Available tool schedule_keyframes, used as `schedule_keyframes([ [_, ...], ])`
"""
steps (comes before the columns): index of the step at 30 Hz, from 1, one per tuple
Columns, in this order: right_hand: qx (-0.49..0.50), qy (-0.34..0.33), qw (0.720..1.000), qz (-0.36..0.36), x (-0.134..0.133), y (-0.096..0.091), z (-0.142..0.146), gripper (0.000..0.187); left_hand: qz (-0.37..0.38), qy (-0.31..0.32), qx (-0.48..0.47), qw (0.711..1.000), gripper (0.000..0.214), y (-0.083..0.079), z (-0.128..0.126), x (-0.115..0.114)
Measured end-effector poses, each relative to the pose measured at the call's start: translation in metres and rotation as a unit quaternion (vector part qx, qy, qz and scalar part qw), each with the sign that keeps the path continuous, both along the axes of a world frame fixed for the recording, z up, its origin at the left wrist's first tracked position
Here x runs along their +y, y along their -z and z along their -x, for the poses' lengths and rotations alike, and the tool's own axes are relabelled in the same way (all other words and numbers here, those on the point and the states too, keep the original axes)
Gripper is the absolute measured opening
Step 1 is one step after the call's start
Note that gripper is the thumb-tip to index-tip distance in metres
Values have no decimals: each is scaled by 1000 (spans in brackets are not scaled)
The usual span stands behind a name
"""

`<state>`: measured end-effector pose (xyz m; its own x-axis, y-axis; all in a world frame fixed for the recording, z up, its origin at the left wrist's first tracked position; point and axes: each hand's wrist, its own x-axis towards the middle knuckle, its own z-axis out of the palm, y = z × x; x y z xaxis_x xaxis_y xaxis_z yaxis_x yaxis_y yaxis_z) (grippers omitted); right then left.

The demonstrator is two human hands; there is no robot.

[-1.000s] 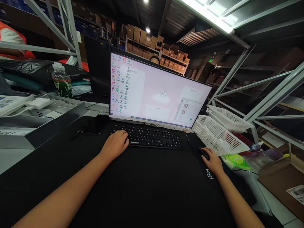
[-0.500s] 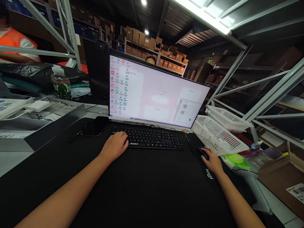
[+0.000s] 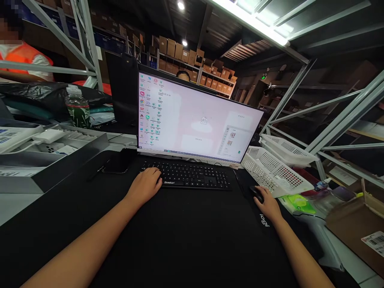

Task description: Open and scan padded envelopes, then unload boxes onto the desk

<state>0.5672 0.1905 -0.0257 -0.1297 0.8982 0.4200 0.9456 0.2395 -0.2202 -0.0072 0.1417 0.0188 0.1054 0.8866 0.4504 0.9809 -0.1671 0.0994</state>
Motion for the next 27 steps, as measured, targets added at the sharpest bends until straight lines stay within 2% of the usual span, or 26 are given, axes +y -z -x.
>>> schedule_keyframes([
  [12, 16, 10, 1000, -8, 6, 6, -2, 48, -7, 5, -13, 1000, 40, 1, 1, 1],
  [27, 26, 8, 1000, 4, 4, 0, 1, 48, -2, 7, -14, 1000, 43, -1, 0, 0],
])
